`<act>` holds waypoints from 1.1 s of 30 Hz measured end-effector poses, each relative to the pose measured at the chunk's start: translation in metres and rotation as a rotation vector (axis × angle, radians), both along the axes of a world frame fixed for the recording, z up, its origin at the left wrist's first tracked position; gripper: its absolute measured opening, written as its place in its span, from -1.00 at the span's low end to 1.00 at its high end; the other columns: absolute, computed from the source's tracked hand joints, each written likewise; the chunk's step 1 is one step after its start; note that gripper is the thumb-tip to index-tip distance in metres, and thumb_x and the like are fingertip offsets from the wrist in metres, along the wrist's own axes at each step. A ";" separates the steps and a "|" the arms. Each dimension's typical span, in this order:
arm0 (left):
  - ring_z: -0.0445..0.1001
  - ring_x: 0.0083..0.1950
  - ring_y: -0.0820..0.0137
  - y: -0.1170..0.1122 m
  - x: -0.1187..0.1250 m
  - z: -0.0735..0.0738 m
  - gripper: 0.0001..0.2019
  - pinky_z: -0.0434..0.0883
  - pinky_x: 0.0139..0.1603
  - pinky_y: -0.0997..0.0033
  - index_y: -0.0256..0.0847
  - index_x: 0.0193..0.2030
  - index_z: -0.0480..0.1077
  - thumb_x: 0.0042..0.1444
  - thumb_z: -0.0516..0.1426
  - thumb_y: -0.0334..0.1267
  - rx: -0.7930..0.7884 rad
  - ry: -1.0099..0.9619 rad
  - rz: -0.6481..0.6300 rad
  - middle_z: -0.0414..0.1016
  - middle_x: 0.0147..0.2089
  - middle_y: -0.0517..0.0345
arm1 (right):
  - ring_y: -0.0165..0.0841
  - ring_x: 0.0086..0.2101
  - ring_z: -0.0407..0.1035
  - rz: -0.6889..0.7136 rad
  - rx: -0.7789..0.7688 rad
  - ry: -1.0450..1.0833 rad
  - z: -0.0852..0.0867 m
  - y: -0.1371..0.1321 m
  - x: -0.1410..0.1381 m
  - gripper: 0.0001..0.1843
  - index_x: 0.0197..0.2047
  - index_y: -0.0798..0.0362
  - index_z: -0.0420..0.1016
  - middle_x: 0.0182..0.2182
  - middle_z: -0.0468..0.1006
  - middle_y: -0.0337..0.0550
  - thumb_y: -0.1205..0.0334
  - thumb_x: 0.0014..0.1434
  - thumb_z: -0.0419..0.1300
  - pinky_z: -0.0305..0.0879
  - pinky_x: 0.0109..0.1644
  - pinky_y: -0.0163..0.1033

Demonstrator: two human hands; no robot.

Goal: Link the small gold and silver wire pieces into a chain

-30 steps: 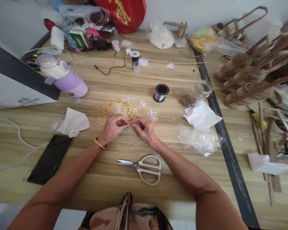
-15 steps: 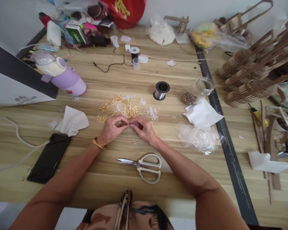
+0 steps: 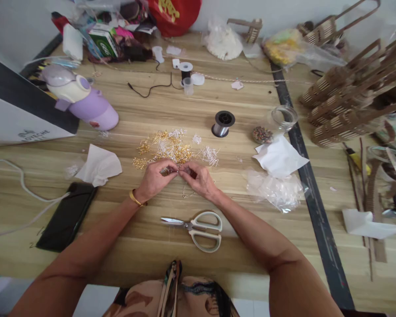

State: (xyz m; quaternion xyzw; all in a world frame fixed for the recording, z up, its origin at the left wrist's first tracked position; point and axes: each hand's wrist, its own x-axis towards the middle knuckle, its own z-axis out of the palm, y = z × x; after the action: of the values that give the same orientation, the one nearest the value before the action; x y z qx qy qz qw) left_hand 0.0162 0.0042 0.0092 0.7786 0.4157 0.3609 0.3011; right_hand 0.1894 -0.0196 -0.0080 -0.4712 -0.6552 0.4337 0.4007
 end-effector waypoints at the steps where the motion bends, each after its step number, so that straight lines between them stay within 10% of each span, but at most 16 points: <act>1: 0.45 -0.36 0.44 0.000 0.000 0.000 -0.93 0.38 -0.28 0.46 -0.24 -0.42 0.43 -0.02 0.20 -0.47 -0.010 -0.010 -0.001 0.50 -0.40 0.16 | -0.50 -0.54 0.17 0.001 -0.002 -0.001 0.000 0.000 0.000 -0.82 -0.30 0.12 0.45 -0.54 0.35 -0.27 0.16 0.17 0.17 0.08 -0.48 -0.36; 14: 0.52 -0.30 0.40 0.004 -0.005 -0.006 -0.90 0.45 -0.20 0.42 -0.30 -0.33 0.49 0.00 0.24 -0.33 -0.371 -0.241 -0.028 0.56 -0.32 0.07 | -0.52 -0.56 0.13 -0.014 -0.039 0.031 -0.002 0.000 0.001 -0.78 -0.28 0.13 0.41 -0.56 0.31 -0.30 0.12 0.20 0.16 0.04 -0.51 -0.37; 33: 0.50 -0.34 0.43 0.006 -0.006 -0.005 -0.89 0.42 -0.26 0.45 -0.29 -0.37 0.53 -0.02 0.27 -0.29 -0.403 -0.286 -0.006 0.57 -0.36 0.10 | -0.51 -0.57 0.12 -0.012 -0.049 0.048 -0.002 0.000 0.001 -0.81 -0.29 0.12 0.39 -0.58 0.28 -0.31 0.14 0.20 0.16 0.03 -0.51 -0.36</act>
State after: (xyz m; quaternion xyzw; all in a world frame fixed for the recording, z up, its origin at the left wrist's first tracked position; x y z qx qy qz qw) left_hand 0.0099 0.0103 0.0040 0.6450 0.4300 0.3764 0.5074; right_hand 0.1902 -0.0196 -0.0097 -0.4743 -0.6317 0.4586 0.4072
